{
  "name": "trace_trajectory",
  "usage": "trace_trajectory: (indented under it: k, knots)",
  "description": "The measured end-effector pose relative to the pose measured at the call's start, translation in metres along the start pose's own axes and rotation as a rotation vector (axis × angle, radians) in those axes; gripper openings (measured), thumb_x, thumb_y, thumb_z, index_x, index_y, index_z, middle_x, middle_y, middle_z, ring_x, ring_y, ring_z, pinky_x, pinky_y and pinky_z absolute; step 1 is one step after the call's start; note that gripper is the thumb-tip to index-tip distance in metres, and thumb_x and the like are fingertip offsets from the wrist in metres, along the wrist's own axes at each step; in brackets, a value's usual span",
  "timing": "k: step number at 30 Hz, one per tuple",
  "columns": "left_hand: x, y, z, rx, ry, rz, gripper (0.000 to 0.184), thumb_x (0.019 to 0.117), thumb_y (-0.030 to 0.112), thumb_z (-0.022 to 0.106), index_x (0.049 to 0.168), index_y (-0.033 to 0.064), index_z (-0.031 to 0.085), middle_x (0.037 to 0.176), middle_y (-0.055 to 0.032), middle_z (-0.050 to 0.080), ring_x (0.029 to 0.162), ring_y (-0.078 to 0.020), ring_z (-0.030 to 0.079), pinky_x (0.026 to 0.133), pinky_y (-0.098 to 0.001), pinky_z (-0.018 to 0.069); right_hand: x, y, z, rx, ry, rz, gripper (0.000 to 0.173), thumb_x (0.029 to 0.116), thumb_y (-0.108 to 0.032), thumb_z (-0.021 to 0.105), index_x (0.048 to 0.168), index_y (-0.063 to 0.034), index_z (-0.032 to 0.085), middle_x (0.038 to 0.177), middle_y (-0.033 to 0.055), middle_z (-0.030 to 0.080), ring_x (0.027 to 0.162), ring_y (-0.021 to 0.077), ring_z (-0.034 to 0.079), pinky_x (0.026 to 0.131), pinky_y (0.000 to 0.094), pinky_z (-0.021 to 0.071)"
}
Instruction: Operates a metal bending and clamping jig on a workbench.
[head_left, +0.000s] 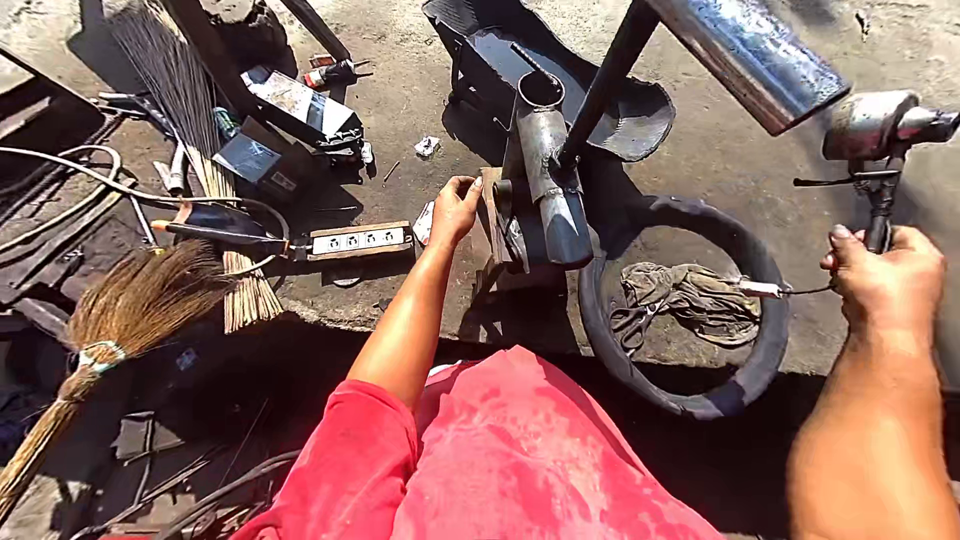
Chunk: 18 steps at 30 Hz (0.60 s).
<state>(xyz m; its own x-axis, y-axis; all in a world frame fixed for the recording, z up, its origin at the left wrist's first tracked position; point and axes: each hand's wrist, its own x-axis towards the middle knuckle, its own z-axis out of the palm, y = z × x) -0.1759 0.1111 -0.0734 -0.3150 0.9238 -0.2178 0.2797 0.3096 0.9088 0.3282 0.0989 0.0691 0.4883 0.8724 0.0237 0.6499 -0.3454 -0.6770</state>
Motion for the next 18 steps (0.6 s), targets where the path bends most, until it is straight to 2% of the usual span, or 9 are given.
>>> trace_trajectory:
  k: [2, 4, 6, 9, 11, 15, 18]
  knots:
    - [0.020, -0.027, -0.026, 0.237, 0.081, -0.047, 0.040, 0.1060, 0.037, 0.052, 0.129, 0.0068, 0.065, 0.121, -0.0167, 0.070, 0.115, -0.0329, 0.067, 0.100, -0.0590, 0.0498, -0.035, 0.009, 0.009, 0.069, 0.015, 0.019, 0.038, 0.1018, -0.021, 0.063, 0.128, 0.0051, 0.052, 0.089, 0.0057, 0.055, 0.062, 0.0066, 0.053, 0.061, 0.0276, 0.0526]
    - [0.040, -0.057, -0.046, 0.553, 0.090, -0.110, 0.040, 0.1022, 0.033, 0.056, 0.128, 0.0044, 0.066, 0.125, -0.0219, 0.068, 0.125, -0.0414, 0.060, 0.103, -0.0649, 0.0453, -0.071, 0.017, 0.013, 0.095, 0.025, 0.052, 0.036, 0.1021, -0.020, 0.062, 0.126, 0.0052, 0.051, 0.088, 0.0042, 0.053, 0.061, 0.0048, 0.052, 0.060, 0.0254, 0.0517]
    - [0.056, -0.078, -0.054, 0.863, -0.014, -0.181, 0.045, 0.0973, 0.034, 0.062, 0.131, 0.0032, 0.065, 0.129, -0.0245, 0.065, 0.133, -0.0458, 0.051, 0.105, -0.0686, 0.0398, -0.105, 0.022, 0.012, 0.121, 0.031, 0.081, 0.036, 0.1019, -0.018, 0.063, 0.126, 0.0056, 0.051, 0.089, 0.0031, 0.052, 0.062, 0.0024, 0.052, 0.061, 0.0229, 0.0515]
    - [0.076, -0.106, -0.049, 1.126, -0.172, -0.225, 0.047, 0.0886, 0.034, 0.073, 0.123, 0.0016, 0.068, 0.125, -0.0245, 0.067, 0.134, -0.0475, 0.050, 0.107, -0.0705, 0.0366, -0.153, 0.030, 0.009, 0.195, 0.041, 0.086, 0.024, 0.0998, -0.013, 0.063, 0.114, 0.0022, 0.052, 0.083, -0.0034, 0.052, 0.059, -0.0019, 0.054, 0.059, 0.0182, 0.0531]
    - [0.085, -0.120, -0.040, 1.187, -0.235, -0.263, 0.047, 0.0854, 0.031, 0.076, 0.123, 0.0027, 0.069, 0.127, -0.0234, 0.066, 0.134, -0.0461, 0.049, 0.110, -0.0696, 0.0343, -0.183, 0.032, 0.006, 0.264, 0.031, 0.106, 0.015, 0.0997, -0.011, 0.061, 0.109, -0.0029, 0.052, 0.076, -0.0080, 0.053, 0.056, -0.0027, 0.053, 0.054, 0.0162, 0.0508]
    - [0.092, -0.122, -0.026, 1.158, -0.244, -0.269, 0.049, 0.0902, 0.025, 0.071, 0.133, 0.0037, 0.061, 0.127, -0.0234, 0.066, 0.131, -0.0450, 0.053, 0.112, -0.0688, 0.0326, -0.226, 0.037, 0.005, 0.366, 0.031, 0.140, 0.007, 0.1001, -0.009, 0.058, 0.103, -0.0109, 0.052, 0.066, -0.0119, 0.054, 0.048, -0.0026, 0.050, 0.044, 0.0140, 0.0450]
    - [0.090, -0.108, -0.032, 0.953, -0.201, -0.264, 0.044, 0.0911, 0.027, 0.069, 0.127, 0.0012, 0.063, 0.124, -0.0258, 0.067, 0.122, -0.0459, 0.060, 0.104, -0.0711, 0.0381, -0.243, 0.039, 0.005, 0.380, 0.013, 0.143, 0.003, 0.1015, -0.010, 0.056, 0.104, -0.0112, 0.054, 0.062, -0.0117, 0.056, 0.046, -0.0023, 0.051, 0.043, 0.0138, 0.0443]
